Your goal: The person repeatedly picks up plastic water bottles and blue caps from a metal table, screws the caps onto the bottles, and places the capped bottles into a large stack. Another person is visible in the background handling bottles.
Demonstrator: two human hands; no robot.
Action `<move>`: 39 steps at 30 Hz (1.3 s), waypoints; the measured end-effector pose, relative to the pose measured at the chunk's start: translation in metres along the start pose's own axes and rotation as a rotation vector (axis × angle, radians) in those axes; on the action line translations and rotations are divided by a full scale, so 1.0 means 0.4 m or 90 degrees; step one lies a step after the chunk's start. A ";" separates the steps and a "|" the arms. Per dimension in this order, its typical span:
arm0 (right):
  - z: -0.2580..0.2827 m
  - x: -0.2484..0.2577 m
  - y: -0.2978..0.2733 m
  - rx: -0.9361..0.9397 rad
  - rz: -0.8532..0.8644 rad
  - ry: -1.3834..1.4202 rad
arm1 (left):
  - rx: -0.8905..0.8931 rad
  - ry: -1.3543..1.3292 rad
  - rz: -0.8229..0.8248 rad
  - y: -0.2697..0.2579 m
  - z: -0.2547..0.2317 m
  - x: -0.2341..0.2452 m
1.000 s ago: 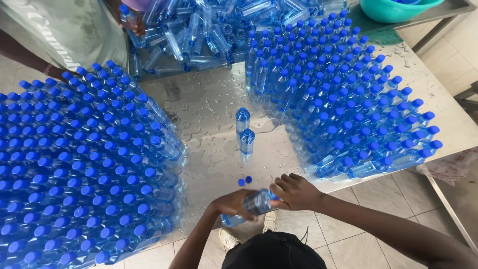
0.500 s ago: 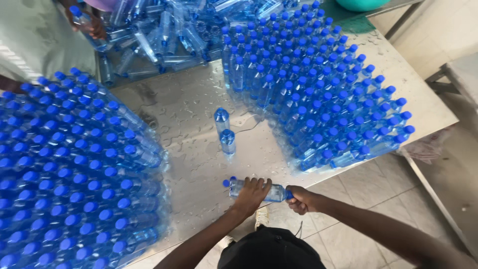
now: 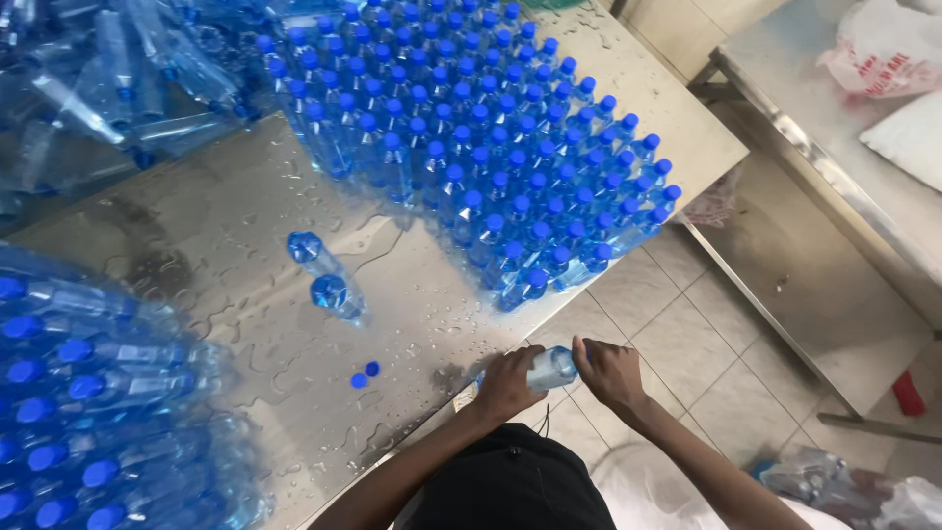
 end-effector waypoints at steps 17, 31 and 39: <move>0.230 -0.125 0.191 0.122 0.232 0.092 | 0.228 0.052 -0.342 -0.074 0.161 0.142; 0.373 -0.431 0.980 0.152 0.318 -0.141 | 0.667 -0.370 -0.620 -0.797 0.367 0.208; 0.439 -0.432 0.963 0.266 0.065 -0.224 | 0.746 -0.376 -0.759 -1.015 0.367 0.121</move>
Point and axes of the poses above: each hand's wrist, its own y-axis towards the middle knuckle, its own x-axis out of the back of the hand, z = x × y, the point moved 8 cm from there along y, towards the middle knuckle, and after that the axes turned 14 degrees about y, right-handed, at the moved point
